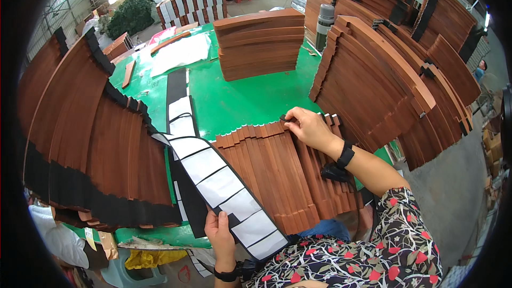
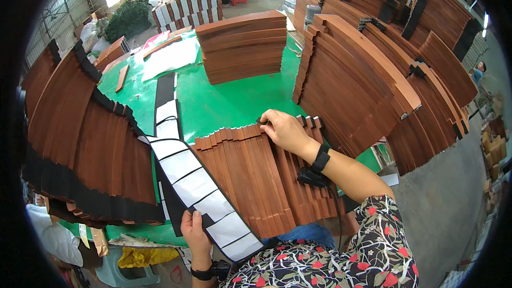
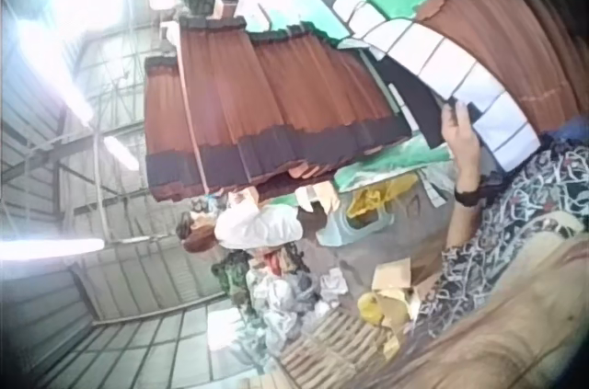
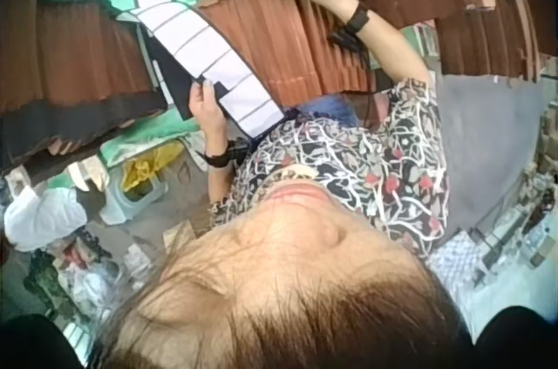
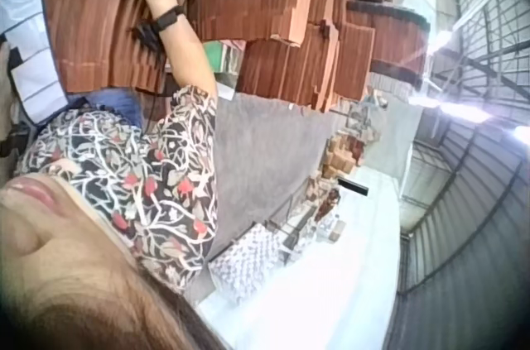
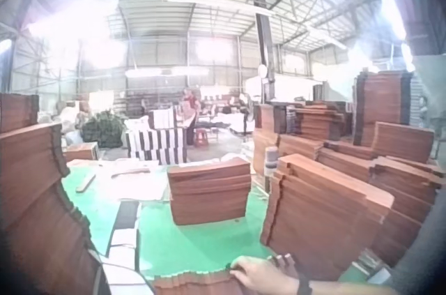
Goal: The recorder is stacking and organizing small wooden boards with metal edges on a work table in a factory setting.
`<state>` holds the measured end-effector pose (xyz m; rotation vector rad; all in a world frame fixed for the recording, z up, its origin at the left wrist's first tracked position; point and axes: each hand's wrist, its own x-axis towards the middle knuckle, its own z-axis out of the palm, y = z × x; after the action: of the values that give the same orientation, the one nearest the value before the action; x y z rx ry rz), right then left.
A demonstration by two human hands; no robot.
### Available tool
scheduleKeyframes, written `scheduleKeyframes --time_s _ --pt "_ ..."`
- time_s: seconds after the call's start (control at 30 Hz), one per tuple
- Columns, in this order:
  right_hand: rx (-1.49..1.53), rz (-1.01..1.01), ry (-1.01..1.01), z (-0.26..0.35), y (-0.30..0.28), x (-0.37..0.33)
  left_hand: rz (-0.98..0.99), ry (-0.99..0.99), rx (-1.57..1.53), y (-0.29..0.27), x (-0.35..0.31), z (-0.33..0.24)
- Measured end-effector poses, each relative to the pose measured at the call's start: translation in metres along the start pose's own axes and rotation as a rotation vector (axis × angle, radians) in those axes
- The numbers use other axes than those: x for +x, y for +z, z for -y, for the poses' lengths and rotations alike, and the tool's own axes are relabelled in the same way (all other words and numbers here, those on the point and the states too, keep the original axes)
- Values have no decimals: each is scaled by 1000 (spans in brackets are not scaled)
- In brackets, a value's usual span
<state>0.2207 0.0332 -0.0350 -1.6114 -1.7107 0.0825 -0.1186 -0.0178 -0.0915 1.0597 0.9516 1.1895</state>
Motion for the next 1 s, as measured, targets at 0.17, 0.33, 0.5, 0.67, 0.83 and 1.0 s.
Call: scheduleKeyframes --time_s 0.17,0.33,0.5,0.67,0.83,1.0 --pt "89 47 90 -6 2 4 35 -33 -44 1 5 1" --pt "117 8 -4 -7 6 0 38 9 140 -12 0 3" --pt "-13 4 -100 -7 3 -5 2 24 80 -13 -1 15" --pt "-60 53 -17 -11 -7 -3 27 -32 76 0 -2 0" --pt "-89 70 -39 -10 1 0 11 -8 109 -2 -3 -4" --pt "-85 76 -8 -8 -1 -1 12 -3 92 -2 -4 -3"
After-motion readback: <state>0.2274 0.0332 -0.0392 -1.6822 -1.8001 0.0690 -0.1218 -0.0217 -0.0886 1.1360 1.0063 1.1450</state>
